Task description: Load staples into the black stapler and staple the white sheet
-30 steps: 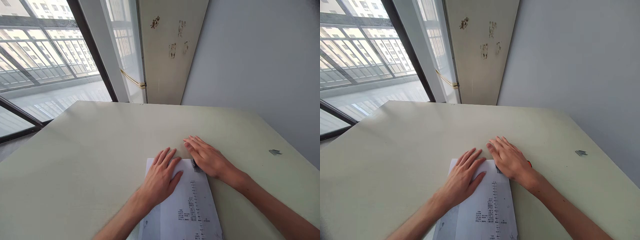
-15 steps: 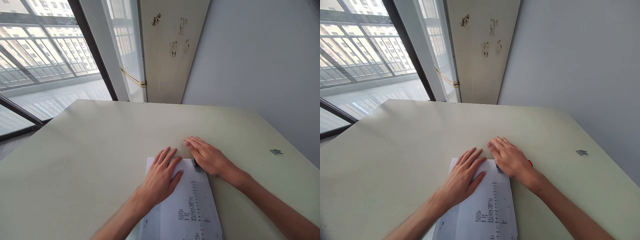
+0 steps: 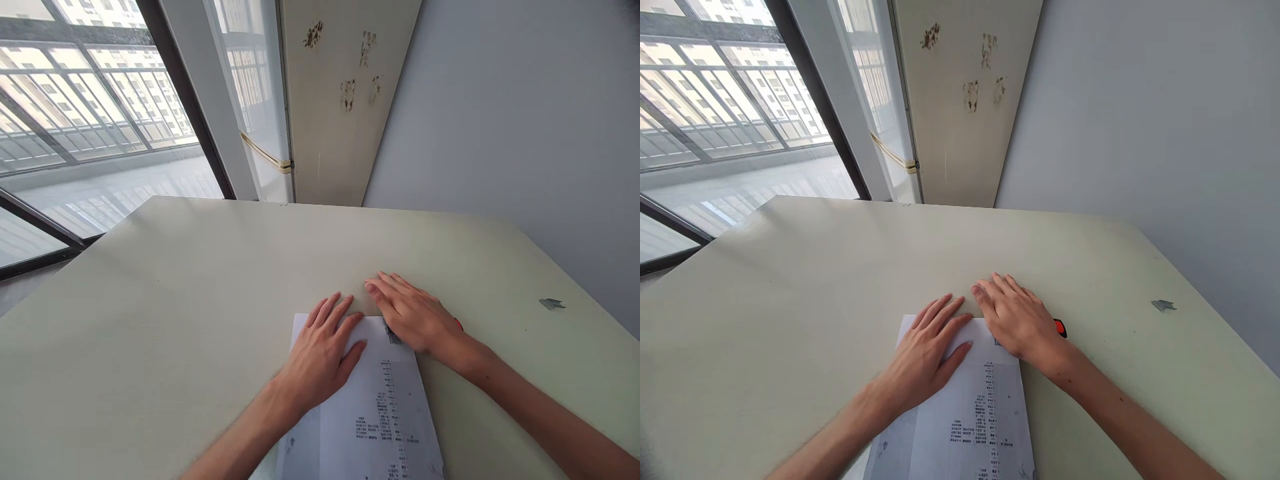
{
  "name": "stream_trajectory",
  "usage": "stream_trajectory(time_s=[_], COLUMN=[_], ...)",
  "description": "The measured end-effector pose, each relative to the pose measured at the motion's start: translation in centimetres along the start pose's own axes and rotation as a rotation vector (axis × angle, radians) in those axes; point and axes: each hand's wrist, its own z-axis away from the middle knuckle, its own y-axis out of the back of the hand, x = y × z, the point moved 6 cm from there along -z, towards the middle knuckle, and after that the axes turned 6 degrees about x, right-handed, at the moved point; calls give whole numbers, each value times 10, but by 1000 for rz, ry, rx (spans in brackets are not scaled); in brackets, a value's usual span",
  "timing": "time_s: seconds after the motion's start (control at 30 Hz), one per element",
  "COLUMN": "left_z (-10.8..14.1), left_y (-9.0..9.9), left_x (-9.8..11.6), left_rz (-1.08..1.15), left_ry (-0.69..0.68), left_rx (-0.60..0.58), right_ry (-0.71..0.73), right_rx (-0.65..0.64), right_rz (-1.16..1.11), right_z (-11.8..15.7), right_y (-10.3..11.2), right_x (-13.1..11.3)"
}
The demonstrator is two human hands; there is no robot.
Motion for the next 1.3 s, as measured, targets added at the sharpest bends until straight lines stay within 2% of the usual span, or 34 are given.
stream_trajectory(time_s=[0.2,0.53,0.67,0.8,0.93,1.07,1.2,1.3], left_z=[0,-2,-3,-3,-3,-3,-2,-1], left_y=[0,2,2,2,0,3,8,10], left_x=[0,0,1,-1,-2,-6,-9,-11], left_rz=[-9,-5,-3,-2,10,50,75,78], left_ry=[3,3,7,10,13,59,101,109], left_rx=[-15,-58,-46,-18,-5,26,61,66], right_ry=[15,76,105,129,83,91,137,118], right_rx=[40,234,278,261,233,290,385,435], right_rz=[98,312,328,185,-180,-455,-568,-565], right_z=[1,0,1,1,4,16,35,54], right_y=[0,-8,-9,-1,15,28,36,40], right_x=[-6,-14,-18,-15,1,14,21,30])
